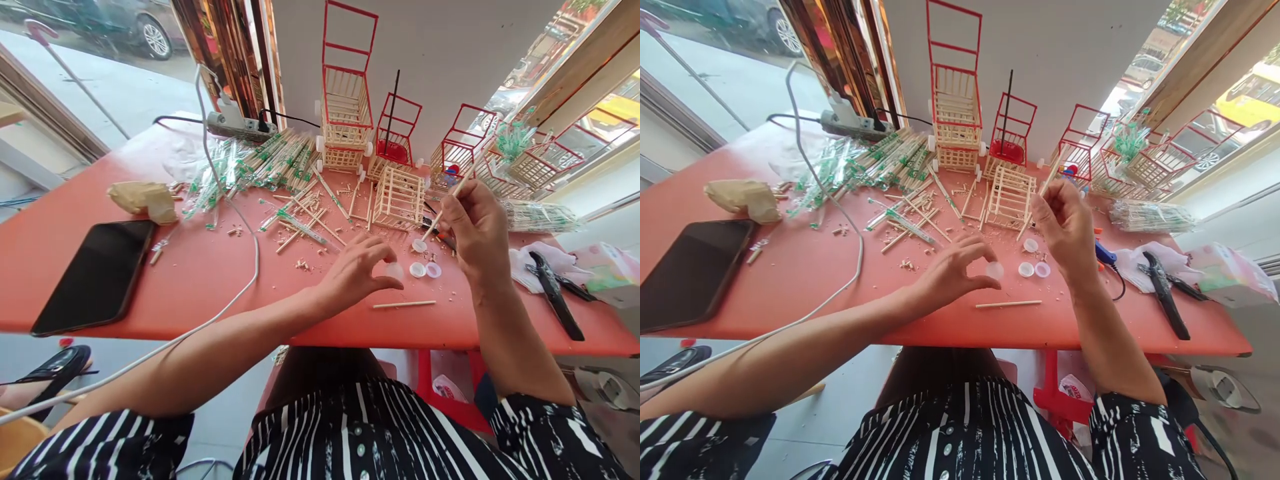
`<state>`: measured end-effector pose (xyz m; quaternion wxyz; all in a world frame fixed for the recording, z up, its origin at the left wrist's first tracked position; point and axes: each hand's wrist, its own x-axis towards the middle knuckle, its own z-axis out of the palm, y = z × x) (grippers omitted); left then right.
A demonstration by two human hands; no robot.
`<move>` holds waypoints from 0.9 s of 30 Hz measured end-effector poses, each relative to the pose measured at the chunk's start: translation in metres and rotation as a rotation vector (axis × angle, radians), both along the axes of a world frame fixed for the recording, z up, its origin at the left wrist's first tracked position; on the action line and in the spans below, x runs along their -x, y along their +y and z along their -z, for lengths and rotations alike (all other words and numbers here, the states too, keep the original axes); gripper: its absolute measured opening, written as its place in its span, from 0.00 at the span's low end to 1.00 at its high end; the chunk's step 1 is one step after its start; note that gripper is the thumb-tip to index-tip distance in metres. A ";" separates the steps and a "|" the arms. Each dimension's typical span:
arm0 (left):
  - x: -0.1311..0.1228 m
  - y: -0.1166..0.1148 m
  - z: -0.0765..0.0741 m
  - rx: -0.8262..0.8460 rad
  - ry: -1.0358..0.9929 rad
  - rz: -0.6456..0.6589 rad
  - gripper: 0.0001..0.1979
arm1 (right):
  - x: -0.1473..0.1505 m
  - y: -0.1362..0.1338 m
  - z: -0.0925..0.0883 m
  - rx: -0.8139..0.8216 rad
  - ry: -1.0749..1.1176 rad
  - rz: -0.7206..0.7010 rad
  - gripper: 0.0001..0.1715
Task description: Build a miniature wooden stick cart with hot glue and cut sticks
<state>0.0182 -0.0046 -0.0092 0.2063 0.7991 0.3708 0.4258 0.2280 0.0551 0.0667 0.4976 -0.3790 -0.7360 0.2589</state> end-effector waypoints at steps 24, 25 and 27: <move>0.010 -0.002 -0.006 -0.081 -0.151 -0.162 0.16 | 0.011 -0.049 0.010 -0.227 -0.238 0.044 0.04; 0.010 -0.003 -0.006 -0.078 -0.147 -0.163 0.16 | 0.011 -0.049 0.010 -0.226 -0.246 0.051 0.04; 0.010 -0.003 -0.006 -0.059 -0.132 -0.172 0.16 | 0.011 -0.049 0.010 -0.231 -0.269 0.066 0.05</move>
